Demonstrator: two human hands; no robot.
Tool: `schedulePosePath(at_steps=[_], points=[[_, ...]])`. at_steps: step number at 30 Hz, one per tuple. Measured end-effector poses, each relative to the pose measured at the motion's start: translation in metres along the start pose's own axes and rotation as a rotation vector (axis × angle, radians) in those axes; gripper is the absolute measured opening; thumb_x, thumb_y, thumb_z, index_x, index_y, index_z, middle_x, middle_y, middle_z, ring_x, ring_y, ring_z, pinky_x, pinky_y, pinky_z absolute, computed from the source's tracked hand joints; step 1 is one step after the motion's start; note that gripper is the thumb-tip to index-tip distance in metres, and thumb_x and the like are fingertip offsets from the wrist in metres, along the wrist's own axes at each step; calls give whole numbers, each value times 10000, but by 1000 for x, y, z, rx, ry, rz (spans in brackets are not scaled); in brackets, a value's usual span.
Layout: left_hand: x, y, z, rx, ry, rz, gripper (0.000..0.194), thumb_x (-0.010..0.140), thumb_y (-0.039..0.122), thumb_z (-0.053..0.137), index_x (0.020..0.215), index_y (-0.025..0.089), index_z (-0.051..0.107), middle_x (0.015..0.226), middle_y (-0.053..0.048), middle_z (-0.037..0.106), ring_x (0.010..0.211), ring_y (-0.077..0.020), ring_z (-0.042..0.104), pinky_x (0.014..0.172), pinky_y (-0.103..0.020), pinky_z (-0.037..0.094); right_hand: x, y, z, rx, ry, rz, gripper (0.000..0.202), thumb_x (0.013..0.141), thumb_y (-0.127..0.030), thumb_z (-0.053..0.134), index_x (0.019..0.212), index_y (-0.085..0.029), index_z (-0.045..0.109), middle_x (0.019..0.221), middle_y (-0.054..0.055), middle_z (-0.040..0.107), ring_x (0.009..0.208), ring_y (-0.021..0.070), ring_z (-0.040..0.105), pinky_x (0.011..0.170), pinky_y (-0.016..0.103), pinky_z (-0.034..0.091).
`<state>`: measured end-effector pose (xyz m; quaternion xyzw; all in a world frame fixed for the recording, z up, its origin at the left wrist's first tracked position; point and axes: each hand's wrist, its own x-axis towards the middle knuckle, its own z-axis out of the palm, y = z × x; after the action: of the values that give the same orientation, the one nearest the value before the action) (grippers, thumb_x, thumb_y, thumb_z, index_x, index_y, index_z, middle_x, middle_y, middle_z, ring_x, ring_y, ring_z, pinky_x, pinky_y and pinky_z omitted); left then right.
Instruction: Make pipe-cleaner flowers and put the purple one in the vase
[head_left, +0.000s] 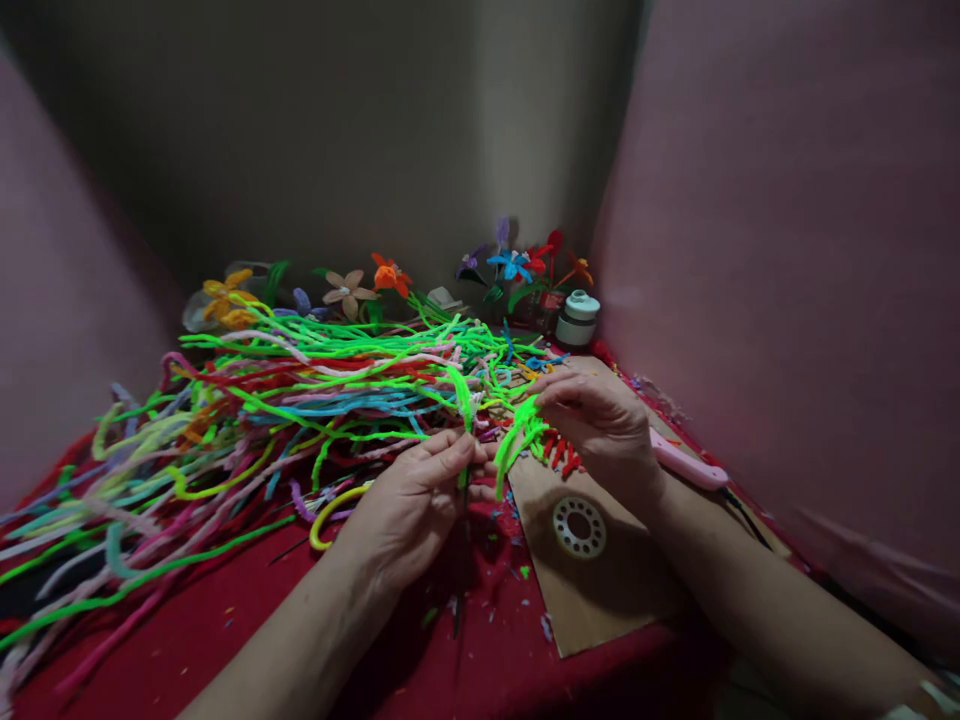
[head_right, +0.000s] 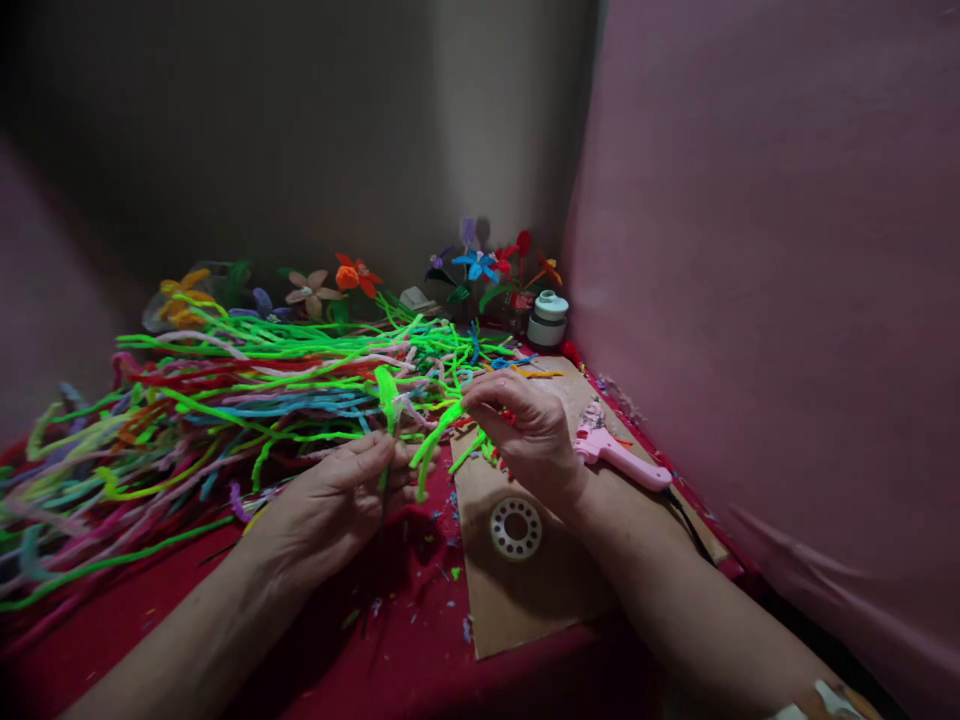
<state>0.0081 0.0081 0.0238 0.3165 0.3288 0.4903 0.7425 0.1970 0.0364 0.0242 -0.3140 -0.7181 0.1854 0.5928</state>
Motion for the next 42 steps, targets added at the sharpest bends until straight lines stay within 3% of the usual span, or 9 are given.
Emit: schedulePosePath(at_steps=[4,7,14,16,19,24,29,36,42], points=[[-3,-2,5,1,-60,-6,117,685,220,715,670,135,637,691,-37,659,689,-157,645,707,-270,525,-3,-8,2,-108,1,-109,146,801,-128,582,780,-251,658,910,25,657,860,175,611,802,385,489],[-4,-1,5,61,-40,7,137,688,220,714,662,123,621,673,-54,673,612,-144,636,656,-249,511,-3,-10,3,-143,-12,-148,150,800,-125,582,768,-254,653,902,26,658,863,178,612,797,391,497],[0,0,-1,140,-28,168,116,735,194,670,654,138,609,626,-20,661,597,-105,608,666,-212,471,0,-6,5,-74,-67,-89,160,811,-118,554,892,-231,635,940,43,618,912,174,594,820,364,496],[-1,1,-2,168,-20,210,135,739,195,666,632,147,598,614,-11,657,616,-102,603,684,-207,457,0,-6,-6,-144,-69,-51,274,806,-106,526,1035,-236,603,1015,51,600,940,176,587,844,359,485],[-4,3,-2,214,16,248,143,730,216,675,623,151,606,627,-19,670,615,-107,591,686,-217,444,-8,-1,-38,-381,-71,49,398,794,-116,475,1171,-227,539,1132,81,569,949,196,587,830,363,485],[-6,3,-1,304,21,279,152,744,262,659,642,151,638,669,-46,688,644,-132,595,707,-250,439,-46,25,-96,-1048,-294,270,491,775,-239,472,1243,-94,489,1115,192,595,1000,325,547,831,465,446],[-6,1,-2,319,13,287,148,742,257,655,648,144,641,671,-44,680,607,-117,570,672,-244,436,-66,39,-106,-1237,-389,360,507,783,-179,439,1273,-48,446,999,184,628,881,299,542,773,410,427],[-5,5,-2,258,76,272,134,735,225,659,650,137,605,659,-31,669,598,-103,574,638,-216,431,-65,51,-105,-1225,-342,397,356,789,-218,456,1111,-99,553,913,161,640,806,272,564,693,364,427],[-5,6,-1,236,69,278,129,742,221,651,658,130,614,659,-35,669,604,-106,577,644,-217,439,-63,45,-110,-1099,-17,258,404,772,-221,476,1158,-135,558,992,152,652,880,265,612,751,361,470]])
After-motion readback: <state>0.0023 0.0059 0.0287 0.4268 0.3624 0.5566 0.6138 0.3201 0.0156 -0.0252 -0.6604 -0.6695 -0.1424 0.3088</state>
